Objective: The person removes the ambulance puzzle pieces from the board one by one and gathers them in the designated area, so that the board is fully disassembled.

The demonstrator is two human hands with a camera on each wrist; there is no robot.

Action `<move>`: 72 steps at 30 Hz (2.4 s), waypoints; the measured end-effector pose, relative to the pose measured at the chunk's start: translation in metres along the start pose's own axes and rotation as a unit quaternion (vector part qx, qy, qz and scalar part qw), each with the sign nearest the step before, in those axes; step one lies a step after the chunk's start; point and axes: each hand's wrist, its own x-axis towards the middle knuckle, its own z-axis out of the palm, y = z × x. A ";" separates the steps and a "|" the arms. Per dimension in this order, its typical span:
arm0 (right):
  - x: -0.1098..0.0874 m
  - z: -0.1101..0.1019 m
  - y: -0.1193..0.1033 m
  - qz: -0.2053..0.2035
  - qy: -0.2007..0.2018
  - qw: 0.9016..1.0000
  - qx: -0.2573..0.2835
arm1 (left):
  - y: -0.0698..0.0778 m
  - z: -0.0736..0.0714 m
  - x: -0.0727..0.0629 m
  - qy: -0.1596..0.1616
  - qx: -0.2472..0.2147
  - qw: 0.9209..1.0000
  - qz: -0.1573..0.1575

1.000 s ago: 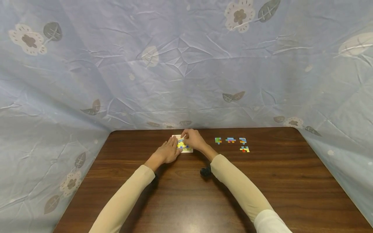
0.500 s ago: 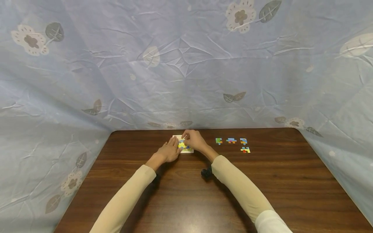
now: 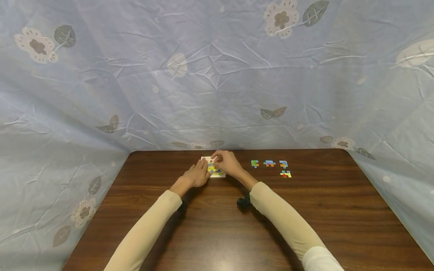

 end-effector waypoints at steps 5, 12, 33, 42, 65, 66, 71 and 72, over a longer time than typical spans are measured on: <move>-0.002 -0.003 -0.001 -0.020 -0.007 1.000 -0.020 | 0.002 -0.003 -0.003 0.005 -0.008 1.000 -0.003; -0.007 -0.013 -0.009 -0.038 -0.019 0.999 -0.019 | 0.004 -0.007 -0.004 -0.013 -0.050 0.999 -0.016; -0.046 -0.103 0.031 0.030 0.007 0.996 0.081 | 0.004 -0.001 -0.007 0.008 -0.010 1.000 -0.008; -0.070 -0.134 0.048 0.029 -0.018 0.998 0.062 | 0.004 -0.003 -0.011 0.007 -0.003 1.000 -0.011; -0.110 -0.177 0.097 0.109 -0.069 0.991 0.018 | 0.006 -0.004 -0.011 0.012 0.008 1.000 -0.010; -0.112 -0.177 0.099 0.113 -0.069 0.991 0.017 | 0.006 -0.004 -0.011 0.011 0.007 1.000 -0.009; -0.117 -0.178 0.106 0.130 -0.076 0.988 0.031 | 0.006 0.001 -0.011 0.004 0.004 1.000 -0.009; -0.118 -0.178 0.107 0.132 -0.075 0.988 0.029 | 0.006 0.001 -0.010 0.004 0.002 1.000 -0.010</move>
